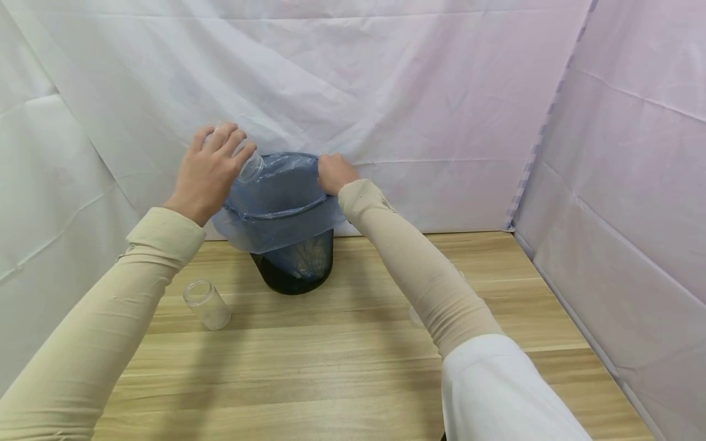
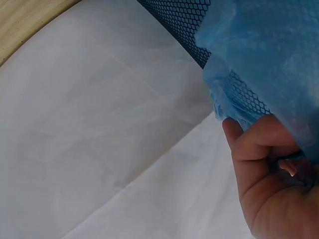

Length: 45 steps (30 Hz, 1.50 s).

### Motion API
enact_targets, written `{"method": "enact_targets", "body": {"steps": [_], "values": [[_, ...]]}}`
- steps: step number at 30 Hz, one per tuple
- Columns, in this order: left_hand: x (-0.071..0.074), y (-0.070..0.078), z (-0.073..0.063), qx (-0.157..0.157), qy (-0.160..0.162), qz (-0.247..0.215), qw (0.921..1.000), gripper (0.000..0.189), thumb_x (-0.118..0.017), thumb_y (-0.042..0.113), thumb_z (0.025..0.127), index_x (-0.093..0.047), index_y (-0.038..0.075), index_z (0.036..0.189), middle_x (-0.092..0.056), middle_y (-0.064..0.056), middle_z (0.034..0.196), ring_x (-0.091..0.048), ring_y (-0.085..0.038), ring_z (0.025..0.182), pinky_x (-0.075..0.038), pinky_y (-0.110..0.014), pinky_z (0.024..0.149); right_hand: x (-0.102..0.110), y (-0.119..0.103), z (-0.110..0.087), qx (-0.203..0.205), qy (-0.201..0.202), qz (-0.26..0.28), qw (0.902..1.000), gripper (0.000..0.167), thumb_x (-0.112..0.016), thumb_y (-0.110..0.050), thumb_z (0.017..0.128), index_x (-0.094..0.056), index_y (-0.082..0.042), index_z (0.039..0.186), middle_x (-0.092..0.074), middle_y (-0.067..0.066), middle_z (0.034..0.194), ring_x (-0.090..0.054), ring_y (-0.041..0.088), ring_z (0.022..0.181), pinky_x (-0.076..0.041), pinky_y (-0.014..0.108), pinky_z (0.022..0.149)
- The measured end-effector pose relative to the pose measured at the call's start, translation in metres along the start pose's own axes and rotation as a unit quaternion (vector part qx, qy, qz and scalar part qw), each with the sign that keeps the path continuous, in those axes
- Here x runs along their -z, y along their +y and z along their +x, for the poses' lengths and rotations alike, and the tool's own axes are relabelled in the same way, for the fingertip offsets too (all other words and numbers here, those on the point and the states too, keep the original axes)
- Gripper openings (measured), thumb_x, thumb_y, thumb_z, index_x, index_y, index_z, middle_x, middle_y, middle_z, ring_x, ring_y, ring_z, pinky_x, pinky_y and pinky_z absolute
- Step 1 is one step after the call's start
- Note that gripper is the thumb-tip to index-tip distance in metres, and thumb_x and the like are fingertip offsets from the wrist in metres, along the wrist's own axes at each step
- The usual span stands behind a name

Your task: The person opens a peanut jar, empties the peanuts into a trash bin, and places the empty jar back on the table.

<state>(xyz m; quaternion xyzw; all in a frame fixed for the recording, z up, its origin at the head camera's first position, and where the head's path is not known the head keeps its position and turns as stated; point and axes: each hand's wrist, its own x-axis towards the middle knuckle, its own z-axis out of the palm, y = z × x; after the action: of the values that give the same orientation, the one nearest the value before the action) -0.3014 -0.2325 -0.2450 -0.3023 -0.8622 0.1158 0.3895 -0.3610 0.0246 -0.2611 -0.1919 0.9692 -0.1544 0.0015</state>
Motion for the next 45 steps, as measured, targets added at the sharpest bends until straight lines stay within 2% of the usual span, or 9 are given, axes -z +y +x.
{"method": "enact_targets", "body": {"steps": [12, 17, 20, 25, 30, 36, 41, 43, 45], "values": [[0.001, -0.001, 0.002, 0.004, -0.002, -0.002, 1.0, 0.055, -0.065, -0.024, 0.089, -0.062, -0.001, 0.139, -0.061, -0.027, 0.142, -0.049, -0.045, 0.143, -0.041, -0.062, 0.12, 0.0, 0.001, 0.001, 0.001, 0.0, 0.004, 1.0, 0.026, -0.046, -0.009, 0.114, -0.066, 0.001, 0.126, -0.057, 0.007, 0.081, -0.054, 0.017, 0.071, -0.046, 0.031, 0.072], [0.003, -0.001, 0.001, 0.016, 0.006, -0.021, 0.9996, 0.057, -0.06, -0.025, 0.09, -0.061, -0.002, 0.142, -0.061, -0.028, 0.143, -0.049, -0.047, 0.144, -0.042, -0.063, 0.119, -0.002, 0.001, 0.005, 0.004, 0.002, -0.003, 1.0, 0.025, -0.045, -0.008, 0.114, -0.069, 0.0, 0.117, -0.054, 0.005, 0.075, -0.051, 0.016, 0.065, -0.045, 0.03, 0.068], [0.003, -0.002, 0.001, 0.027, 0.022, -0.039, 0.9986, 0.055, -0.055, -0.025, 0.092, -0.061, -0.002, 0.142, -0.061, -0.029, 0.143, -0.05, -0.047, 0.143, -0.045, -0.064, 0.115, -0.002, 0.002, 0.007, 0.004, 0.003, -0.007, 1.0, 0.025, -0.046, -0.008, 0.114, -0.07, 0.0, 0.112, -0.053, 0.005, 0.073, -0.05, 0.016, 0.063, -0.044, 0.03, 0.066], [0.005, -0.002, 0.002, 0.053, 0.039, -0.06, 0.996, 0.054, -0.051, -0.024, 0.093, -0.059, -0.002, 0.142, -0.061, -0.029, 0.143, -0.049, -0.048, 0.143, -0.048, -0.065, 0.108, -0.002, 0.002, 0.006, 0.002, 0.001, -0.005, 1.0, 0.025, -0.046, -0.007, 0.114, -0.07, 0.0, 0.113, -0.055, 0.006, 0.074, -0.052, 0.016, 0.064, -0.044, 0.03, 0.065], [0.007, -0.004, 0.004, 0.079, 0.047, -0.088, 0.9919, 0.058, -0.051, -0.023, 0.092, -0.057, -0.005, 0.146, -0.059, -0.031, 0.144, -0.049, -0.05, 0.142, -0.048, -0.066, 0.11, -0.001, 0.001, 0.005, 0.002, 0.001, -0.003, 1.0, 0.025, -0.046, -0.007, 0.114, -0.069, 0.002, 0.119, -0.058, 0.008, 0.077, -0.054, 0.017, 0.066, -0.045, 0.031, 0.066], [0.012, -0.007, 0.005, 0.129, 0.062, -0.124, 0.9819, 0.065, -0.064, -0.018, 0.089, -0.053, -0.007, 0.152, -0.058, -0.032, 0.146, -0.049, -0.053, 0.14, -0.045, -0.061, 0.117, -0.002, 0.001, 0.005, 0.004, 0.007, -0.012, 0.9999, 0.024, -0.049, -0.008, 0.113, -0.071, 0.001, 0.118, -0.062, 0.009, 0.082, -0.057, 0.018, 0.07, -0.046, 0.032, 0.07], [0.017, -0.006, 0.005, 0.181, 0.044, -0.149, 0.9711, 0.076, -0.078, -0.009, 0.09, -0.047, -0.004, 0.158, -0.055, -0.031, 0.151, -0.047, -0.051, 0.142, -0.046, -0.061, 0.117, -0.002, 0.0, 0.006, 0.002, 0.007, -0.01, 0.9999, 0.024, -0.048, -0.007, 0.113, -0.071, 0.001, 0.116, -0.06, 0.008, 0.08, -0.056, 0.018, 0.069, -0.046, 0.032, 0.069], [0.017, -0.006, 0.004, 0.189, 0.035, -0.158, 0.9685, 0.079, -0.08, -0.007, 0.09, -0.044, -0.004, 0.16, -0.054, -0.031, 0.152, -0.046, -0.051, 0.142, -0.045, -0.061, 0.118, -0.002, 0.0, 0.006, 0.002, 0.007, -0.01, 0.9999, 0.024, -0.049, -0.007, 0.113, -0.071, 0.002, 0.117, -0.06, 0.009, 0.081, -0.057, 0.018, 0.07, -0.046, 0.032, 0.069], [0.016, -0.007, 0.003, 0.183, 0.031, -0.162, 0.9692, 0.08, -0.081, -0.008, 0.089, -0.044, -0.005, 0.159, -0.054, -0.032, 0.152, -0.047, -0.053, 0.142, -0.044, -0.061, 0.119, -0.002, 0.0, 0.006, 0.001, 0.008, -0.009, 0.9999, 0.024, -0.049, -0.007, 0.113, -0.071, 0.002, 0.118, -0.063, 0.01, 0.083, -0.058, 0.019, 0.07, -0.047, 0.032, 0.069]]}}
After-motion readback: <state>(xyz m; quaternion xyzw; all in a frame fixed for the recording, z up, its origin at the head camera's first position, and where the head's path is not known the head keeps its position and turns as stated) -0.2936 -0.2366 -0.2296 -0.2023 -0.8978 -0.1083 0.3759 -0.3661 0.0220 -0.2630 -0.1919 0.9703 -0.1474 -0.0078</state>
